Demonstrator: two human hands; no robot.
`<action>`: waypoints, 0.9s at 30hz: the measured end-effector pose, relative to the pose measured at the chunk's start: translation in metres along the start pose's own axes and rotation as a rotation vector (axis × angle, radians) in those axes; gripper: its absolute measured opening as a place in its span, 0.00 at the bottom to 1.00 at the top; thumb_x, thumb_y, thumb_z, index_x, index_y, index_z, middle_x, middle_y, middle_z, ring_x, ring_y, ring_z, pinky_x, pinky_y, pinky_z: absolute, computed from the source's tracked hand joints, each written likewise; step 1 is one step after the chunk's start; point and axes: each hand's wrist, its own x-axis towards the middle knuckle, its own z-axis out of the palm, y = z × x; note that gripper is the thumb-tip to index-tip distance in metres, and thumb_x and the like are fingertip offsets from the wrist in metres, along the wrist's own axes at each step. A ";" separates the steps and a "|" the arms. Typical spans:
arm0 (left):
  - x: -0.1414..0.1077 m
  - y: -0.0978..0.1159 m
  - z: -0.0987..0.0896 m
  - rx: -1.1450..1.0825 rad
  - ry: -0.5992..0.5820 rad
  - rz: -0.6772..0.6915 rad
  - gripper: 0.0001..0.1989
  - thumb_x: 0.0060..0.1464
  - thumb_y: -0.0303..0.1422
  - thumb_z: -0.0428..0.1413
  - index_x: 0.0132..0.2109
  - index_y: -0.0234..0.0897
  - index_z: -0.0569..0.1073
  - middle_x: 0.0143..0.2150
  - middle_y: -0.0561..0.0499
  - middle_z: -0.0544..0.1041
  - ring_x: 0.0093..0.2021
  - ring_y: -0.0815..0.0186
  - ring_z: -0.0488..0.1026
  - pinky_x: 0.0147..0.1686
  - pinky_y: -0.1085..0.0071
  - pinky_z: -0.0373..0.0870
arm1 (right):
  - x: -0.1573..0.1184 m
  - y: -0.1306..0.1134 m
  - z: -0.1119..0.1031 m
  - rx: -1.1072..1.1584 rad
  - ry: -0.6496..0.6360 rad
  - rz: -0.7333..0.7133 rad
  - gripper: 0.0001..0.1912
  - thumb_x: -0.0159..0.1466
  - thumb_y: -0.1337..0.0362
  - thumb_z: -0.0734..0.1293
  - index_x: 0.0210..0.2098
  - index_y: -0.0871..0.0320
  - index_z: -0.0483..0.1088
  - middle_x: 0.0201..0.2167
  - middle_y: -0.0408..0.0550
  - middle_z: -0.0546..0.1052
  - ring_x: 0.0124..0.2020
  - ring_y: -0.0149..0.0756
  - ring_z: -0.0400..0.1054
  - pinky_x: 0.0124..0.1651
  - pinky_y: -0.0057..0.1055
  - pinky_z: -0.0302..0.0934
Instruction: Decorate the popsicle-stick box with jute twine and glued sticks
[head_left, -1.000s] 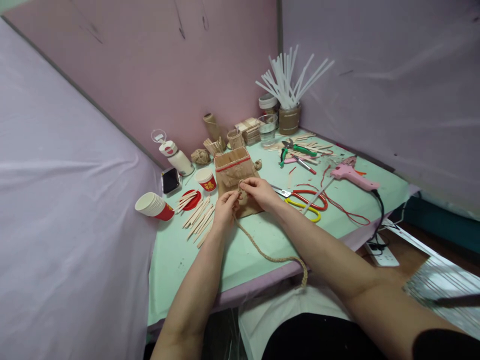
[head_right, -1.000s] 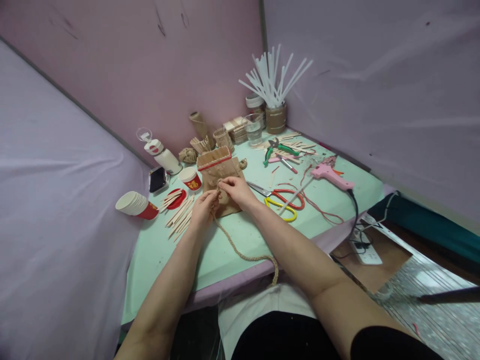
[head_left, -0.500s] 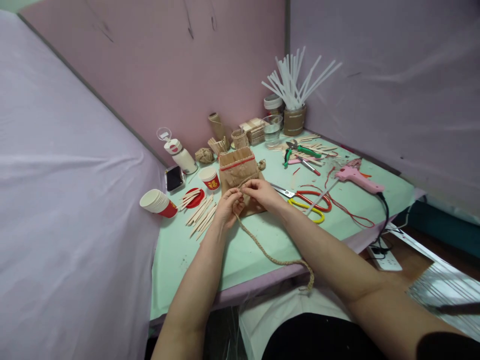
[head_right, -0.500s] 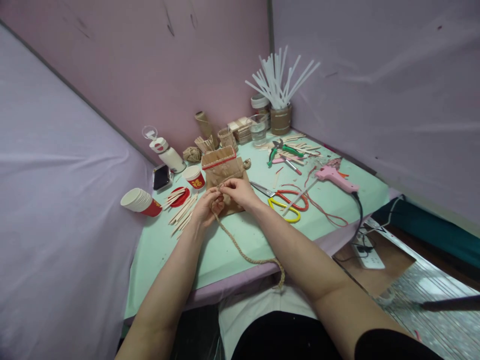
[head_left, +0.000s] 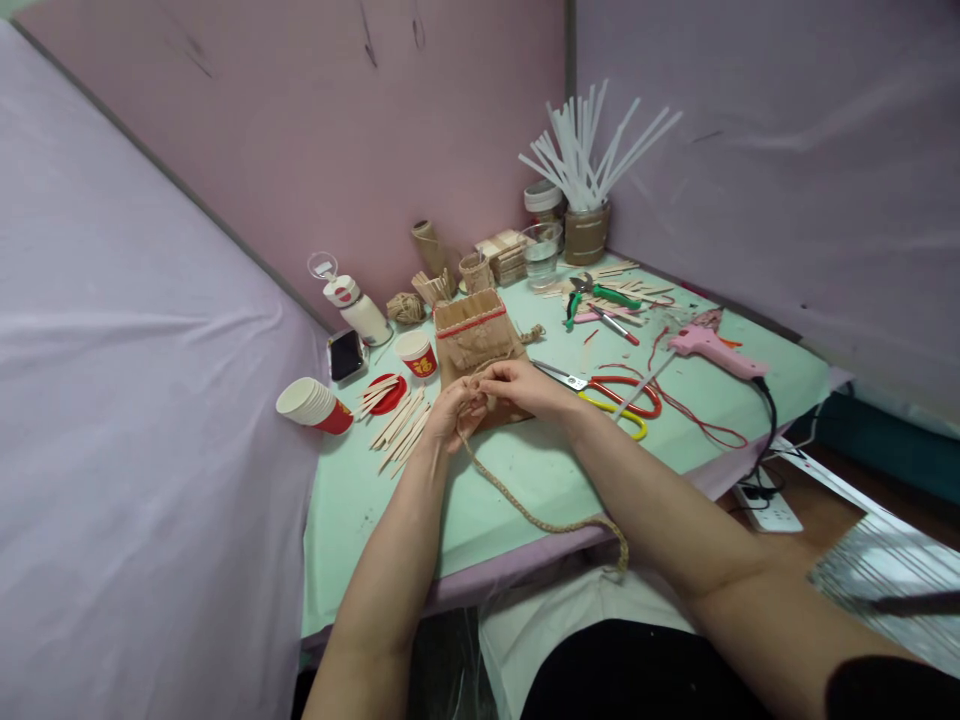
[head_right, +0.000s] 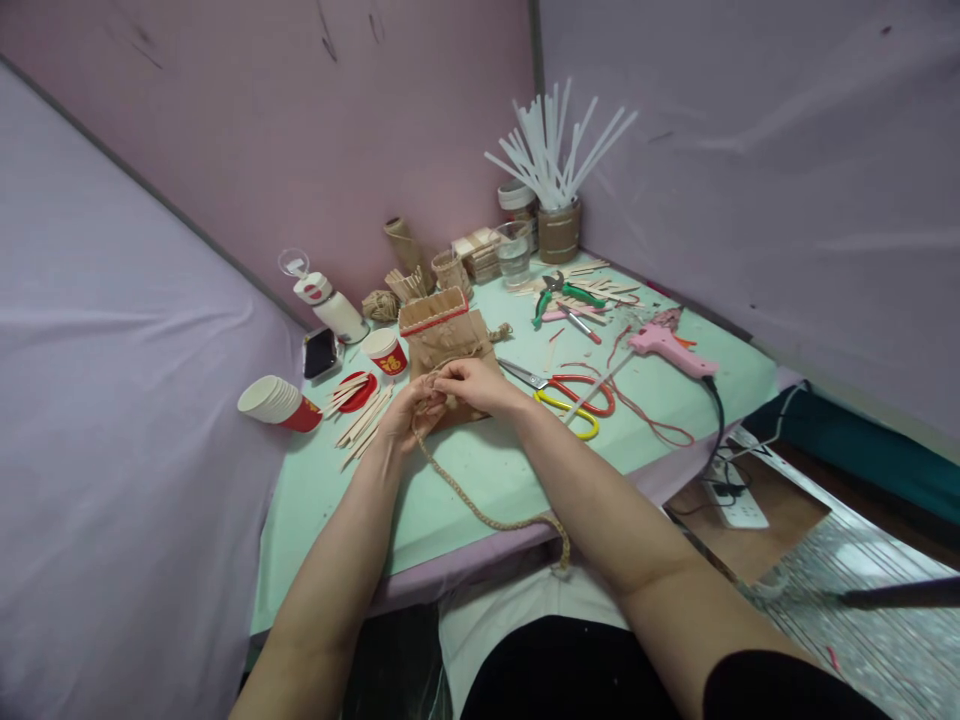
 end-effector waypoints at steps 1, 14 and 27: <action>0.000 0.001 0.001 0.006 -0.009 -0.004 0.07 0.37 0.22 0.55 0.27 0.32 0.64 0.23 0.57 0.59 0.20 0.80 0.53 0.17 0.82 0.50 | 0.001 0.002 0.000 0.045 -0.011 0.013 0.13 0.52 0.55 0.67 0.27 0.61 0.70 0.18 0.39 0.68 0.18 0.24 0.55 0.22 0.23 0.47; 0.000 -0.001 -0.011 0.156 0.137 0.155 0.21 0.36 0.30 0.66 0.38 0.35 0.66 0.25 0.56 0.70 0.25 0.76 0.67 0.23 0.81 0.60 | 0.004 0.000 0.000 0.057 0.239 -0.045 0.11 0.50 0.58 0.68 0.26 0.60 0.67 0.21 0.38 0.67 0.21 0.24 0.55 0.25 0.23 0.49; 0.003 -0.016 -0.004 0.386 0.295 0.344 0.21 0.36 0.32 0.65 0.36 0.37 0.62 0.24 0.58 0.72 0.21 0.74 0.66 0.23 0.78 0.61 | 0.015 0.016 0.006 0.362 0.389 -0.010 0.17 0.47 0.54 0.70 0.22 0.57 0.60 0.15 0.36 0.60 0.18 0.24 0.52 0.21 0.25 0.47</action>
